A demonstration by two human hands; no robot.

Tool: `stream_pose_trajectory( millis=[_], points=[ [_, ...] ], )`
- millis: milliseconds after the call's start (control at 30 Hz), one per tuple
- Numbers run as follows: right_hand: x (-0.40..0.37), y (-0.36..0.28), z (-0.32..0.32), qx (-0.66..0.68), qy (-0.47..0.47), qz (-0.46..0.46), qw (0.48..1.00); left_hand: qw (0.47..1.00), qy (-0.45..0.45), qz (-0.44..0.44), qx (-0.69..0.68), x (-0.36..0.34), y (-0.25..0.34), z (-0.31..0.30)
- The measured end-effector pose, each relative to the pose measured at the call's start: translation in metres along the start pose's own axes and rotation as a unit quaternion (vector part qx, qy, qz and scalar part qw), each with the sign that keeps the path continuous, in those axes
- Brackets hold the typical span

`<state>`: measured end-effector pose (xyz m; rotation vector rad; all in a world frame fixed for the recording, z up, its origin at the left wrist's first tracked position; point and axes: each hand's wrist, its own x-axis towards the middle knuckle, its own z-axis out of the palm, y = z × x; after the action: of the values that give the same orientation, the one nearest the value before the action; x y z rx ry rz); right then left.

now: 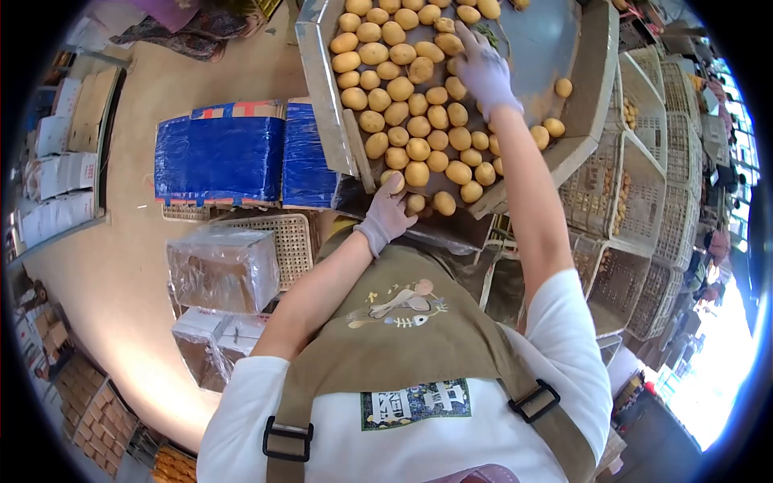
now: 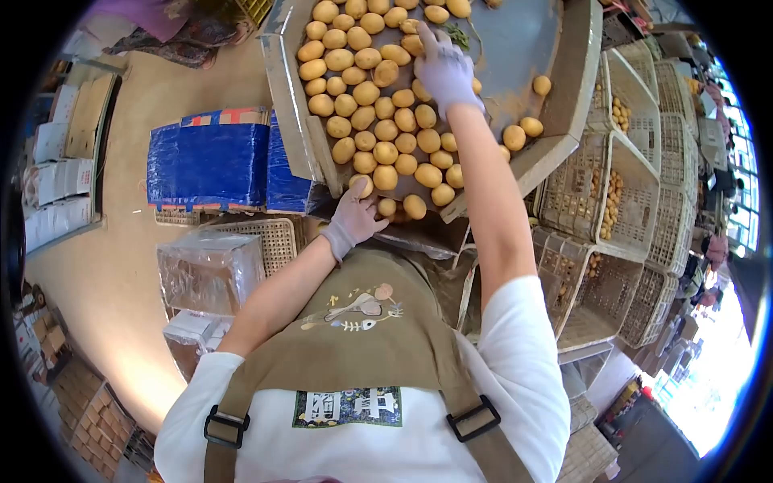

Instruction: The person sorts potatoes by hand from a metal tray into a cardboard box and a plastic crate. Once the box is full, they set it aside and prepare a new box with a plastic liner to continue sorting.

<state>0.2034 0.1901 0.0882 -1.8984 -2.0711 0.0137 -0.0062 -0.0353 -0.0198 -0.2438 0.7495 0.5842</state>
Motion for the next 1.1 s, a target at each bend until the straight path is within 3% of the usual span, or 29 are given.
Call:
stream_pose_trajectory(
  millis=[100,133,267,367,433,500,567,633,700,733,767,800,867,967,1000,1100],
  points=[
    [0.037,-0.016,0.010,-0.027,-0.155,0.071,0.985,0.990,0.021,0.030,-0.137,-0.007,0.002,0.012],
    [0.041,-0.025,0.008,-0.032,-0.209,0.099,0.972,0.991,-0.014,0.030,-0.132,-0.002,0.001,0.004],
    [0.016,-0.014,0.008,-0.051,-0.274,0.099,0.955,0.995,-0.012,0.050,-0.090,-0.004,-0.001,0.017],
    [-0.039,-0.011,-0.003,-0.029,-0.234,0.106,0.966,0.992,-0.011,0.055,-0.116,0.003,-0.004,0.021],
    [-0.083,-0.004,-0.014,0.119,-0.141,0.056,0.981,0.991,-0.008,0.043,-0.130,0.008,-0.006,0.019],
    [-0.126,-0.014,-0.048,0.166,-0.031,0.049,0.985,0.988,-0.010,0.026,-0.150,0.012,-0.007,0.016],
    [-0.188,-0.026,-0.081,0.287,0.077,0.167,0.940,0.985,-0.024,0.018,-0.171,0.015,-0.008,0.014],
    [-0.273,-0.005,-0.094,0.245,0.124,0.183,0.944,0.981,-0.021,0.006,-0.192,0.015,-0.006,0.016],
    [-0.349,0.010,-0.102,0.182,0.113,0.244,0.946,0.979,-0.015,-0.005,-0.202,0.014,-0.003,0.019],
    [-0.378,0.014,-0.115,0.020,-0.026,0.320,0.947,0.979,-0.010,-0.009,-0.204,0.013,-0.003,0.020],
    [-0.389,0.013,-0.124,-0.141,-0.165,0.380,0.899,0.978,-0.006,-0.012,-0.206,0.014,-0.004,0.020],
    [-0.394,0.013,-0.118,-0.092,-0.045,0.419,0.902,0.980,-0.014,-0.009,-0.201,0.013,-0.005,0.020],
    [-0.350,0.010,-0.119,-0.125,0.067,0.245,0.959,0.982,-0.027,0.000,-0.189,0.013,-0.005,0.018],
    [-0.229,-0.023,-0.093,0.080,0.109,0.121,0.983,0.975,-0.021,-0.022,-0.219,0.019,-0.005,0.011],
    [-0.189,-0.038,-0.084,0.111,0.080,0.078,0.988,0.978,-0.016,-0.020,-0.205,0.020,-0.003,0.011],
    [-0.118,-0.035,-0.009,-0.024,-0.127,0.091,0.987,0.988,-0.006,0.001,-0.157,0.017,-0.001,0.007]
  ],
)
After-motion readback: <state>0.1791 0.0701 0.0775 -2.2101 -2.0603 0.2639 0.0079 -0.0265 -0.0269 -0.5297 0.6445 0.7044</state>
